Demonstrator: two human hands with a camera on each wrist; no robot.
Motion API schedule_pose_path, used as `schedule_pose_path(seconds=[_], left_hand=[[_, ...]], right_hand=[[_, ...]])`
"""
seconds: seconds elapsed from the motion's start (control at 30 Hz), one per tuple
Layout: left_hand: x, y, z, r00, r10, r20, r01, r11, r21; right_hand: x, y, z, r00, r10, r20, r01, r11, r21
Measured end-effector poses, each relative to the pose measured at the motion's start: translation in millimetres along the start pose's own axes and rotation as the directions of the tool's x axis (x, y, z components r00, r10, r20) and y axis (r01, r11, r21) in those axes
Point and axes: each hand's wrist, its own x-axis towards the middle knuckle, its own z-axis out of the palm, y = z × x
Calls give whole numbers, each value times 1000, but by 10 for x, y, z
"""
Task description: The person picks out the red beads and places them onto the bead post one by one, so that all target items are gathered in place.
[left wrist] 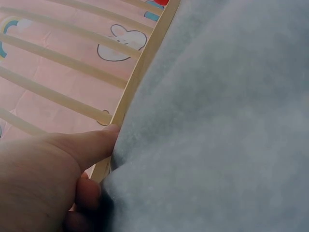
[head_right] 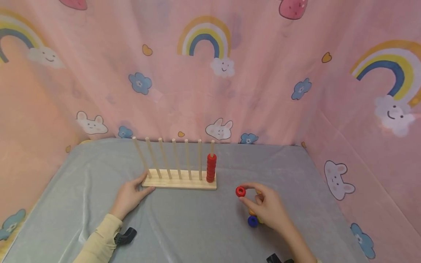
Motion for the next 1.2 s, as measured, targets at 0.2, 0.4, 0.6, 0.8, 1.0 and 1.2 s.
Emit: schedule_pose_path(seconds=[0.2,0.4,0.6,0.8,1.0,1.2], left_hand=[[2,1,2,1000,-1,-5,1,1000,-3],[3,12,-8,1000,4,-2,-4,1000,-2],[4,3,-7,1000,5,-9,-5,1000,-6],[8,-4,-3,1000,-2,1,2,1000,-29],[9,0,-1,1000,-8,-7,8,1000,-11],[12,10,-5,1000,-21,0,21,1000,-16]], right_hand=[[197,-121,42,998,-25,-58,25,1000,8],[377,-239,132,989,-48,-143,62,993,96],[584,-386,225,974,-60,-217,94,984,150],[768,-550,288,953,-82,-293,150,965,216],[915,-683,332,927,-97,-363,210,934,288],[1014,-735,380,912,-92,-401,247,901,356]])
